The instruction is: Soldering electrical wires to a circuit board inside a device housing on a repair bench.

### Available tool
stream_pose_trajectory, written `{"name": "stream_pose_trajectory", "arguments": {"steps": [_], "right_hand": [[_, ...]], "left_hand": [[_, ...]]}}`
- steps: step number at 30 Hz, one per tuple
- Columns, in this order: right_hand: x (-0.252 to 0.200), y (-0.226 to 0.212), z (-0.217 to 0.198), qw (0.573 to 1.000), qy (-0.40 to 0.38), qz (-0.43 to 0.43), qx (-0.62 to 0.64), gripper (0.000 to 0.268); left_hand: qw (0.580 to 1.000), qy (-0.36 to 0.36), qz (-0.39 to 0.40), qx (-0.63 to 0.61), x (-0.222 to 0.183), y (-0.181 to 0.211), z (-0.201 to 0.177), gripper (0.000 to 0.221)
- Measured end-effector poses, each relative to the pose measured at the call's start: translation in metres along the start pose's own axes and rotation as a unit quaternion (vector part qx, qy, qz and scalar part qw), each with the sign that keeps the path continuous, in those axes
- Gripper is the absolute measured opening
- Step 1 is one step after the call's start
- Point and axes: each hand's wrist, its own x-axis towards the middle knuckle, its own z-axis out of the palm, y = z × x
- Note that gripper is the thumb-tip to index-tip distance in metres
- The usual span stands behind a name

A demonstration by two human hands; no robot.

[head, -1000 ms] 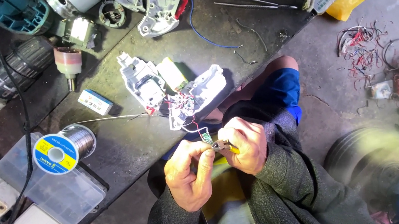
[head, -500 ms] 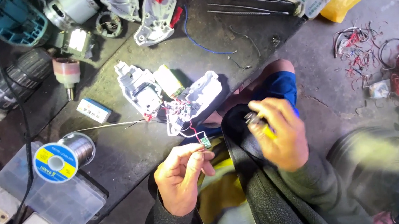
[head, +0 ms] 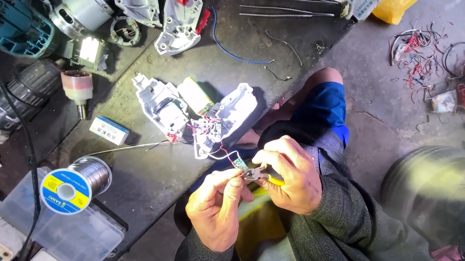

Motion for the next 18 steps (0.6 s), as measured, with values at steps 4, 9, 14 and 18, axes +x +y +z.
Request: {"name": "stream_pose_trajectory", "arguments": {"steps": [4, 9, 14, 18], "right_hand": [[0.002, -0.002, 0.001, 1.0, 0.012, 0.004, 0.018, 0.032], [0.005, -0.002, 0.002, 0.999, 0.017, -0.004, 0.033, 0.031], [0.003, 0.002, 0.002, 1.0, 0.016, -0.021, 0.003, 0.027], [0.004, 0.004, 0.002, 1.0, 0.012, -0.025, 0.008, 0.033]], "left_hand": [[1.0, -0.014, 0.016, 0.008, 0.003, 0.005, 0.0, 0.012], [0.999, -0.024, 0.021, 0.023, 0.003, 0.007, -0.002, 0.012], [0.997, -0.034, 0.037, 0.055, 0.005, 0.011, -0.003, 0.012], [0.996, -0.039, 0.047, 0.063, 0.006, 0.011, -0.002, 0.011]]}}
